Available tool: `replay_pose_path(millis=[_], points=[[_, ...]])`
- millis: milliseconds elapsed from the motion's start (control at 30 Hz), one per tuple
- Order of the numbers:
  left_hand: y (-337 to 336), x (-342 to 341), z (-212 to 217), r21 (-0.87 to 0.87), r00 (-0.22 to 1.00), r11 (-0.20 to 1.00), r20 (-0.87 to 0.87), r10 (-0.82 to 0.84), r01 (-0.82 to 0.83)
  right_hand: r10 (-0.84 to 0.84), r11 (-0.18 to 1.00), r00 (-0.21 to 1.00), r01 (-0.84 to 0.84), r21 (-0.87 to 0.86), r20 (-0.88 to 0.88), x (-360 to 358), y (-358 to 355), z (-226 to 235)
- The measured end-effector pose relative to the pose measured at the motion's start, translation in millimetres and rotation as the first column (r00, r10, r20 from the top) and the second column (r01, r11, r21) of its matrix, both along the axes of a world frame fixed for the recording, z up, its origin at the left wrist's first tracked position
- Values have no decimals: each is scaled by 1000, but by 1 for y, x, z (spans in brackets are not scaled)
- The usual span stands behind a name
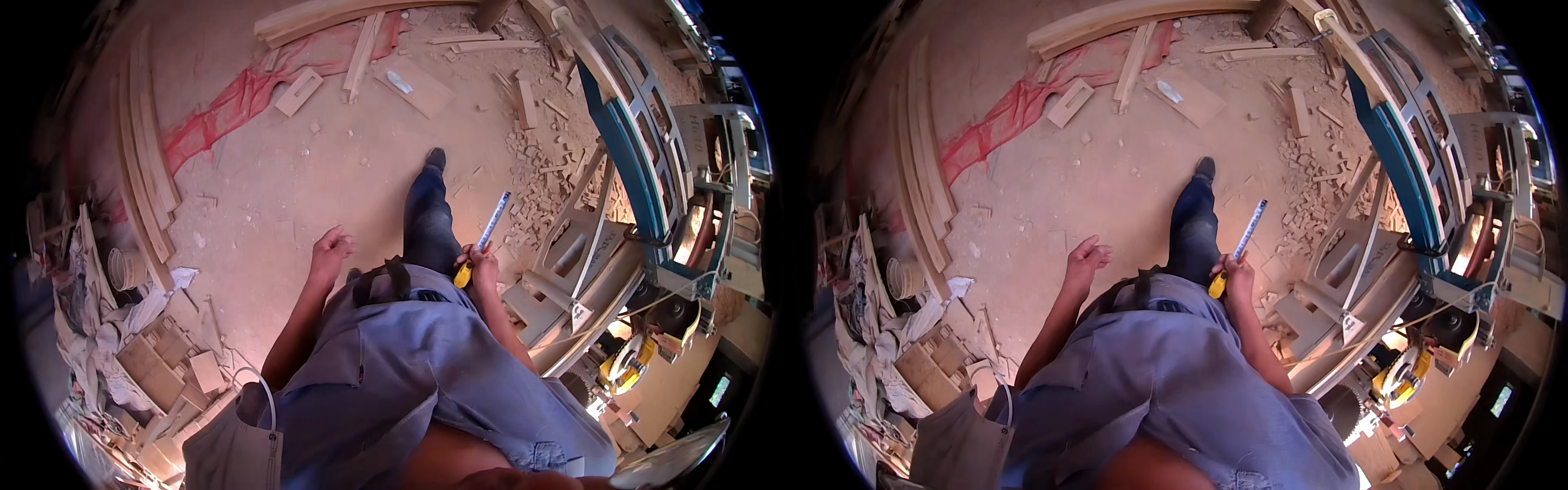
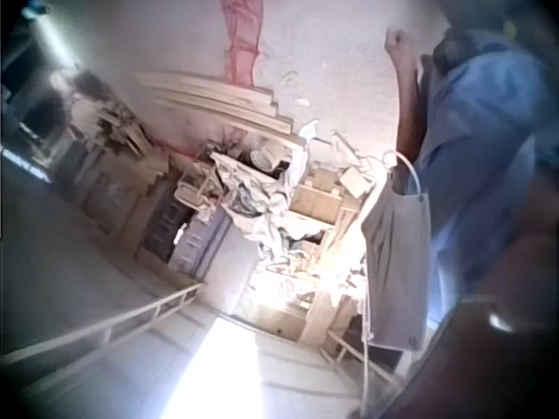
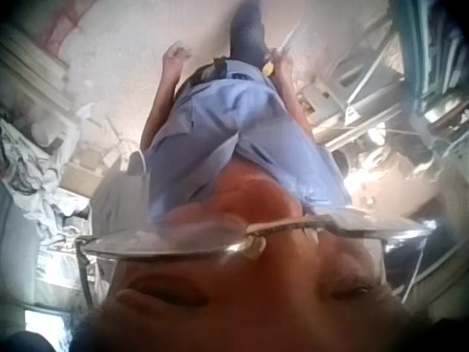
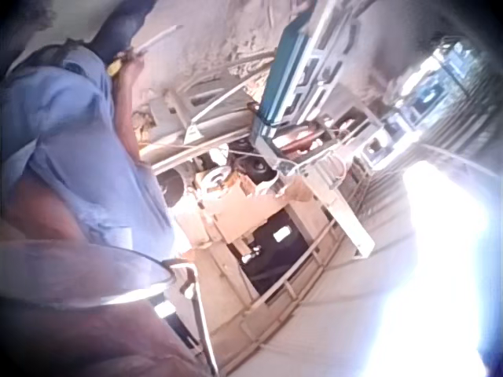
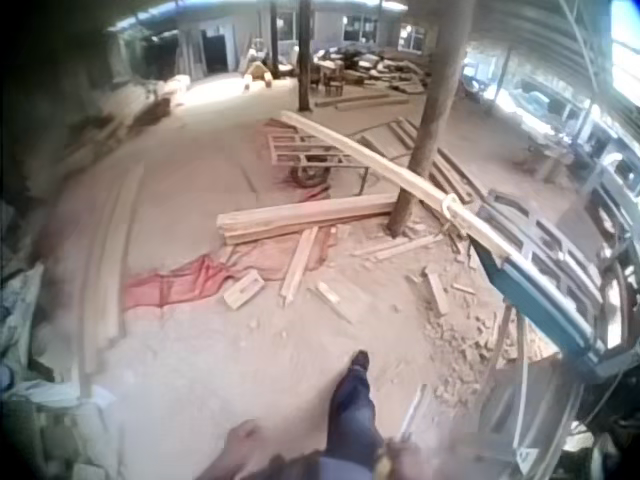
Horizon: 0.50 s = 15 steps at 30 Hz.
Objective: The person picks up a rectangular wooden board and places it on a workbench. Using a tape measure and a pencil, they measure the board's length and mark it. They then use a metal square ruler to draw a straight line across the board at the marked point. Finally, they pick up a second wooden board and place it next to the first one.
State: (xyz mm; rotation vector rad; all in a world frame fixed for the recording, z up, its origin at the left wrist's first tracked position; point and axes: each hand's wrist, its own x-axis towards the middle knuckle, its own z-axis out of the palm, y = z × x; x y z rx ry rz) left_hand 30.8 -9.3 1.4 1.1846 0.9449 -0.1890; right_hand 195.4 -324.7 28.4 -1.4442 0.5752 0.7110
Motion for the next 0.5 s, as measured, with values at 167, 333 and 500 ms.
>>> replay_pose_path(millis=[167, 333, 500], points=[[-46, 150, 15, -281, 987, 950, 46, 151, -133, 557, 791, 820, -571, 219, 129, 162, 106, -13], [-43, 263, 36, -341, 895, 874, 161, 416, -345, 639, 674, 748, -657, 337, 180, 227, 194, -6], [-5, 298, 1, -515, 908, 800, 93, 409, -307, 815, 537, 576, -794, 286, 69, 273, 222, -44]])
